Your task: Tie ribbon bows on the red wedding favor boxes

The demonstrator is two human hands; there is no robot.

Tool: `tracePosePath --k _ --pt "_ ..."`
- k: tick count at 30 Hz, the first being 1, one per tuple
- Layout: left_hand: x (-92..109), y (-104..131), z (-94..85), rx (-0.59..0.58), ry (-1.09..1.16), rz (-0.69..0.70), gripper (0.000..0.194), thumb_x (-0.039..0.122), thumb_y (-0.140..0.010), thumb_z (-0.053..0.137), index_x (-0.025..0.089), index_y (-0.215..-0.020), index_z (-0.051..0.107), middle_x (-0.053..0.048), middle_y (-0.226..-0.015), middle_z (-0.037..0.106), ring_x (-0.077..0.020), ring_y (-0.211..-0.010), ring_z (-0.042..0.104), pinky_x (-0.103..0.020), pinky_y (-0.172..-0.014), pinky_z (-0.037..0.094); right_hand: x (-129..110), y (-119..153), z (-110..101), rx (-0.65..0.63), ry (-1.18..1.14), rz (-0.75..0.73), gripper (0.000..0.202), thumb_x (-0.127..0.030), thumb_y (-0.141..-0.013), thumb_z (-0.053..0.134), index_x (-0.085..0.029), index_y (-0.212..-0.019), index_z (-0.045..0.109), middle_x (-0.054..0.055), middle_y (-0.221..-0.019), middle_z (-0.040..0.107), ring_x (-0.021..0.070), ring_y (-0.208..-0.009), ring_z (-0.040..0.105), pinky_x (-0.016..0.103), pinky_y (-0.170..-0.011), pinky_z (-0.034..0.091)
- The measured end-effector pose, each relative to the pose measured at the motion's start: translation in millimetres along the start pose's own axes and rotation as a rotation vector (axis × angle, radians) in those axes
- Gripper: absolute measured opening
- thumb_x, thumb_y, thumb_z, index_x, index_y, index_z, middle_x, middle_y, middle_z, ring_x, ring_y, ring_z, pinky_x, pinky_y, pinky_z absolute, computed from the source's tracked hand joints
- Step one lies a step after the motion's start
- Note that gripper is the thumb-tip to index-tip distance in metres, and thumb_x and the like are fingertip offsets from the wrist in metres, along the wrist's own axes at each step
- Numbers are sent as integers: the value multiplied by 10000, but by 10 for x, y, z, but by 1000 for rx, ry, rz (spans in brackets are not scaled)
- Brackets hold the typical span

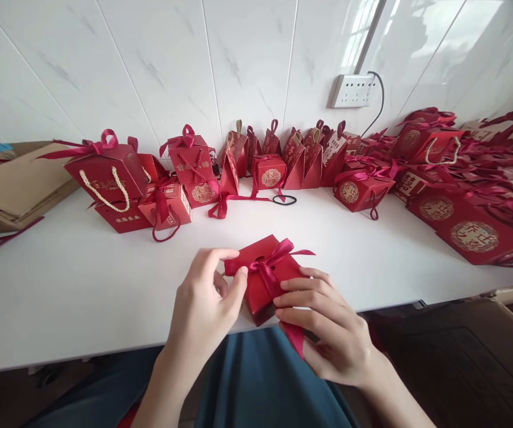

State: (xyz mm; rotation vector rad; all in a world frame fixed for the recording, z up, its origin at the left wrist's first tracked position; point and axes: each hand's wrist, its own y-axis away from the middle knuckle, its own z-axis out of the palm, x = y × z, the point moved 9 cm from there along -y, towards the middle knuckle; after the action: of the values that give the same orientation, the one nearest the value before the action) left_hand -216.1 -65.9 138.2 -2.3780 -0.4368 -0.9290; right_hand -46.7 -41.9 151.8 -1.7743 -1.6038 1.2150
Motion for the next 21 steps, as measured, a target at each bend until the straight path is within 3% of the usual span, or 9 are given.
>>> tracePosePath --k 3,6,9,13,15,17,19,21 --pt "271 -45 -85 99 -158 245 245 244 -837 558 203 -1072 613 -83 -1101 518 -175 -854 602 -298 -709 533 -10 19 16 -27 43 -3 161 -74 -838 549 -145 -951 639 72 -873 716 210 -889 655 473 -924 462" --pt "483 -68 45 -43 -91 439 176 174 -888 496 217 -945 656 -62 -1101 538 -193 -1079 533 -312 -905 485 -56 27 36 -35 85 -28 141 -83 -860 540 -129 -937 648 75 -876 718 198 -881 642 477 -949 434" --pt "485 -84 210 -198 -60 451 204 151 -906 481 227 -917 670 -34 -1062 582 -167 -1032 550 -304 -908 473 -155 27 68 -59 131 -48 110 -85 -853 564 -123 -901 655 62 -852 718 180 -848 640 463 -977 409" --pt "372 -90 285 -235 -51 399 197 163 -907 487 233 -926 670 -23 -1036 614 -172 -1012 560 -339 -923 454 -223 20 8 -92 16 -29 143 -196 -894 539 -148 -789 623 24 -698 672 149 -685 619 449 -930 450" --pt "327 -90 301 -248 -24 374 192 179 -908 490 242 -930 670 -20 -1040 617 -175 -1030 558 -346 -936 448 -96 3 -165 10 -80 34 177 -219 -913 489 -163 -786 599 24 -666 634 152 -655 602 408 -808 506" --pt "299 -95 318 -264 -3 352 192 197 -909 489 252 -936 671 -20 -1061 614 -180 -1056 552 -353 -951 445 179 4 -343 134 -17 170 93 -165 -885 510 -170 -893 603 56 -783 642 176 -755 617 359 -723 523" --pt "285 -105 332 -275 5 335 201 205 -913 481 257 -957 670 -22 -1076 611 -184 -1074 547 -363 -969 439 481 16 -378 130 134 316 204 -133 -854 577 -168 -1054 593 98 -972 642 203 -908 623 351 -762 531" --pt "286 -113 339 -276 7 333 219 204 -916 469 263 -988 667 -24 -1086 611 -186 -1084 545 -376 -984 434 668 14 -284 42 166 368 217 -140 -861 605 -175 -1075 598 103 -1033 638 200 -959 625 340 -797 536"
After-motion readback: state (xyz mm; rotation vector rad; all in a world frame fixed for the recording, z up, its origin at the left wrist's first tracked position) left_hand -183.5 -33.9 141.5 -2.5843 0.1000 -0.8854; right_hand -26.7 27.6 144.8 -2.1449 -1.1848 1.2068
